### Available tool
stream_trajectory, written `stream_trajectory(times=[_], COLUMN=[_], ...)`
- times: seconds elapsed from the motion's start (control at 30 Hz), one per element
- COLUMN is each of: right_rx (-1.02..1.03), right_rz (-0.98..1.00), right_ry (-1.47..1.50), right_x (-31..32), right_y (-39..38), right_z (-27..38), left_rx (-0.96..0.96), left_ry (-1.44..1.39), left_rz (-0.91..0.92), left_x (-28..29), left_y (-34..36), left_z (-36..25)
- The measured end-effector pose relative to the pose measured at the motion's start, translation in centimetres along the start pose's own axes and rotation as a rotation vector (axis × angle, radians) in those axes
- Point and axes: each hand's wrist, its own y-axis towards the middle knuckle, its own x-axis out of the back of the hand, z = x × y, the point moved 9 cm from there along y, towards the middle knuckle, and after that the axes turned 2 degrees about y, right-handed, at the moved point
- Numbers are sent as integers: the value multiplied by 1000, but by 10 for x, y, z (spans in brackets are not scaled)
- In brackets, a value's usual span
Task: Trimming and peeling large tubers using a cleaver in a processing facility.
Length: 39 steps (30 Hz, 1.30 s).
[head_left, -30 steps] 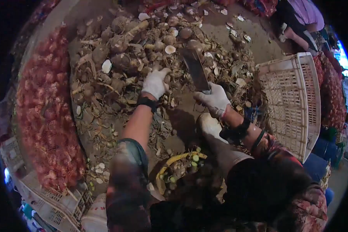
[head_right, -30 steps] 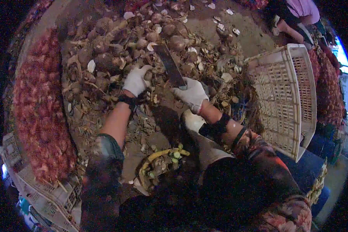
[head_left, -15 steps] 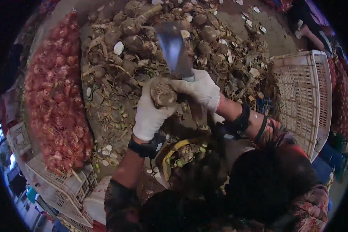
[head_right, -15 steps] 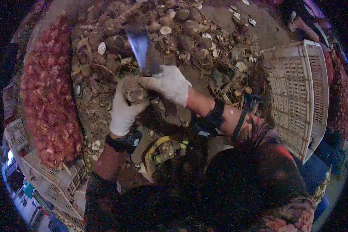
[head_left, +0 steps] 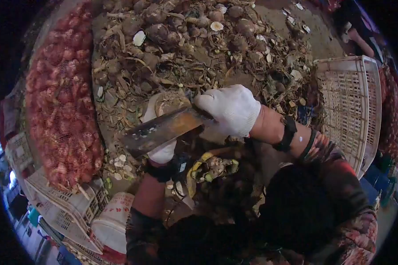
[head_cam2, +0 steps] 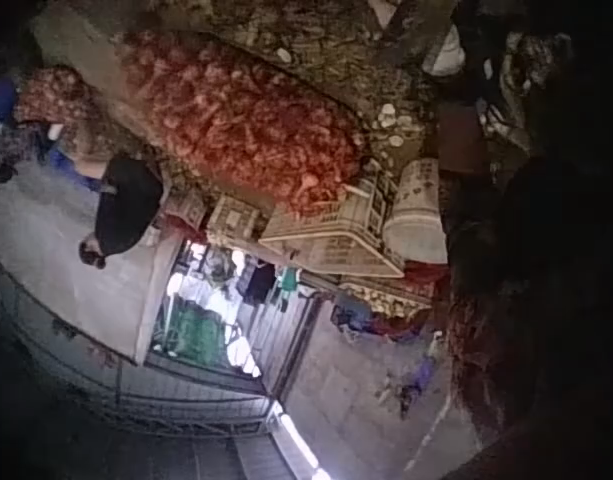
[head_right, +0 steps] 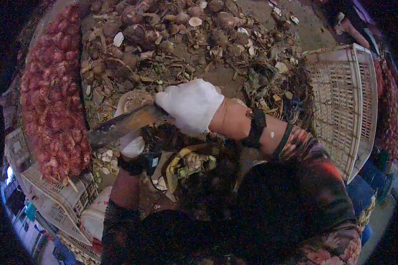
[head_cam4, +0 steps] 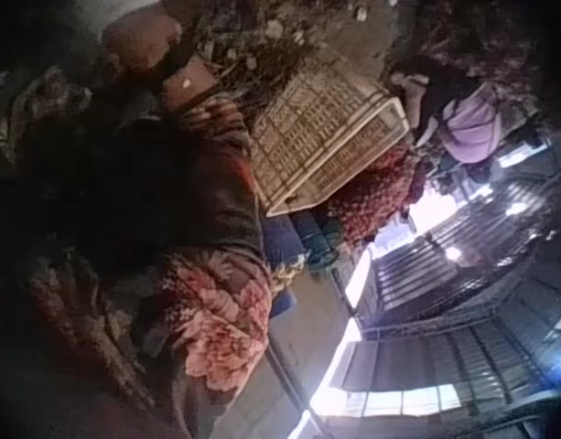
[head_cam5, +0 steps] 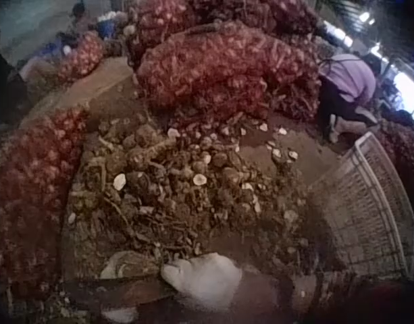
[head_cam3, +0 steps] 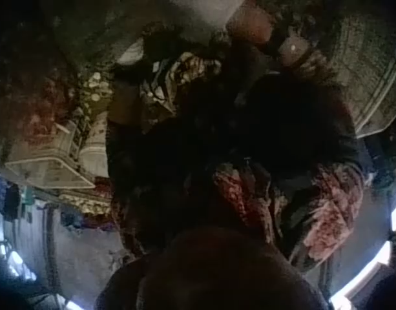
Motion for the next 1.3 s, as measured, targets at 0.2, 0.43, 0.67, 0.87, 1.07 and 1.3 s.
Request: stream_trajectory(times=[0.2,0.43,0.67,0.87,1.07,1.3], right_rx=[50,66,-590,-564,-374,-487], right_rz=[-106,-158,-84,-90,-102,0], right_ry=[-33,79,333,989,557,471], right_x=[-14,-34,-33,-6,-33,-59], right_y=[4,-1,-24,-6,-3,-45], right_z=[-30,-46,-125,-50,-77,-108], left_rx=[-21,-106,-176,-171,-11,219], left_ry=[111,279,641,881,92,621], left_rz=[-64,-74,9,18,50,632], left_x=[12,-1,-45,-44,15,-74], left_y=[-1,-8,-4,11,0,-46], left_z=[-2,-17,-59,-55,-9,-15])
